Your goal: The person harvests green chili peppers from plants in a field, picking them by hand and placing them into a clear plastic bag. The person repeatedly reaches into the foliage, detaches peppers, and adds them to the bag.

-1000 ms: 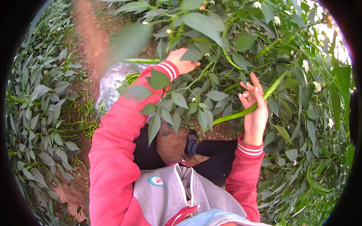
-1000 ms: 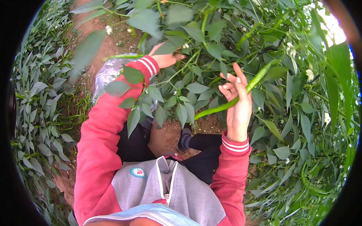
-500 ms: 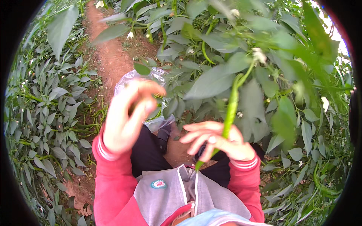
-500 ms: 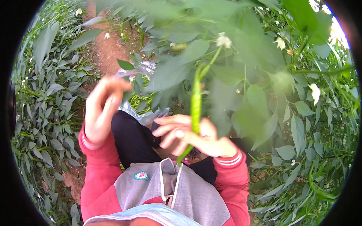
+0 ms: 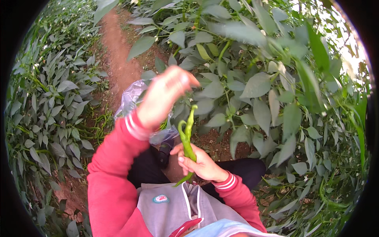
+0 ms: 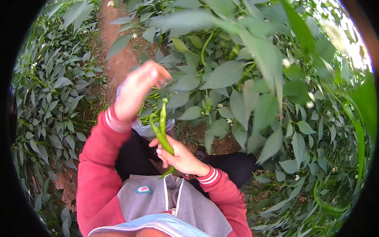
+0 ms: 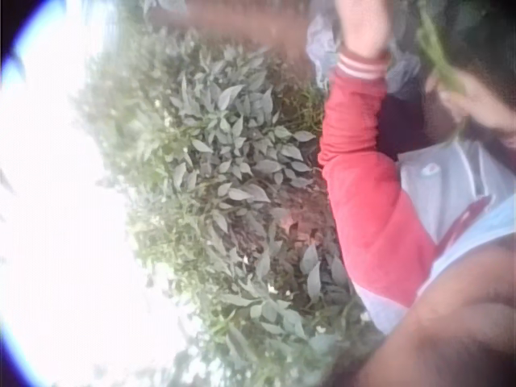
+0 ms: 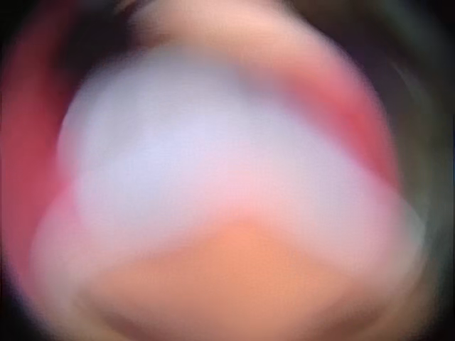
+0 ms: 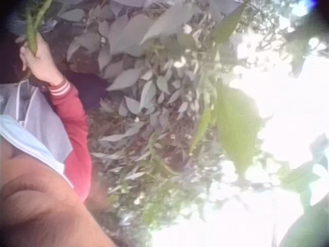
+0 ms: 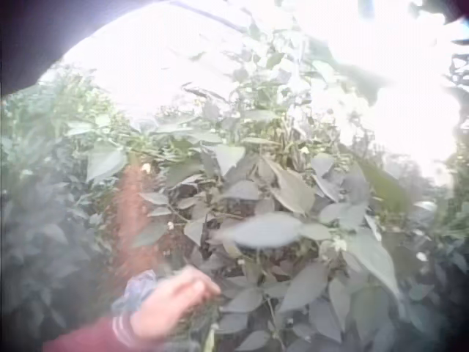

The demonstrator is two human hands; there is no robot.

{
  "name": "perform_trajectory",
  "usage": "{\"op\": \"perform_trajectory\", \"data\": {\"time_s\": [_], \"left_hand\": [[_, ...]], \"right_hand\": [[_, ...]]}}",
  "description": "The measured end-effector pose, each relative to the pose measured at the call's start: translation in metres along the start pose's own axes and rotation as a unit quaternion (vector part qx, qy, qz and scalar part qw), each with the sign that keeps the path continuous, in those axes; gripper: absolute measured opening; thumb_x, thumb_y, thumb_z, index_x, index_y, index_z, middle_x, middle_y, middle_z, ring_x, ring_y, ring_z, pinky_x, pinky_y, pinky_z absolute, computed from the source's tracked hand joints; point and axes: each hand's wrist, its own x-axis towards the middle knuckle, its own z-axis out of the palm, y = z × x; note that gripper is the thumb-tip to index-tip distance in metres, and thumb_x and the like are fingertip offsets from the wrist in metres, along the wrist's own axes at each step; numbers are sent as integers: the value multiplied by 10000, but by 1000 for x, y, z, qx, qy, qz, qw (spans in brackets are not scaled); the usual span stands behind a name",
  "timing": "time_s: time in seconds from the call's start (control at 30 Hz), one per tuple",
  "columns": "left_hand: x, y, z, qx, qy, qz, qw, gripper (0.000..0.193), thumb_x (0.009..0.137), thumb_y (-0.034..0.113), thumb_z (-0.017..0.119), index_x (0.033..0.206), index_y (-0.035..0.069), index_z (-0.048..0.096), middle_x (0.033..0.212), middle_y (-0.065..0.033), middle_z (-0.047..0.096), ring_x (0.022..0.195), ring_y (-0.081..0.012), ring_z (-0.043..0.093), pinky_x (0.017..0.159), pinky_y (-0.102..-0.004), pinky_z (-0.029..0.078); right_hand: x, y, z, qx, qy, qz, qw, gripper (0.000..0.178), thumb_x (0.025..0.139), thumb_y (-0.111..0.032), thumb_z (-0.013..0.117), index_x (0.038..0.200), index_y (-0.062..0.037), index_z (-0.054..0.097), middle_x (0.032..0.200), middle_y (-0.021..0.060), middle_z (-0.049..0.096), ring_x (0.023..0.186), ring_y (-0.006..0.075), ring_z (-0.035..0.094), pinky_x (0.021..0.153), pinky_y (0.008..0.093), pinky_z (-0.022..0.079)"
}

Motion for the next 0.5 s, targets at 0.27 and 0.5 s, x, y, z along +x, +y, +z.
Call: {"op": "perform_trajectory", "data": {"time_s": [0.27,0.5], "left_hand": [[91,-163,-52,152,-159,-56,974,440,933,139,575,1333,-26,495,1284,-192,591,1170,-261,583,1019,-360,449],[80,-143,79,106,-274,-36,955,639,836,74,533,1414,-97,319,1374,-293,475,1311,-347,462,1105,-381,376]], "right_hand": [[23,-8,28,133,-34,9,990,574,1026,-234,454,1517,-84,195,882,8,397,630,70,359,574,216,352],[76,-49,0,308,7,68,949,446,1020,-151,474,1445,-112,344,881,34,484,652,83,426,596,250,421]]}}
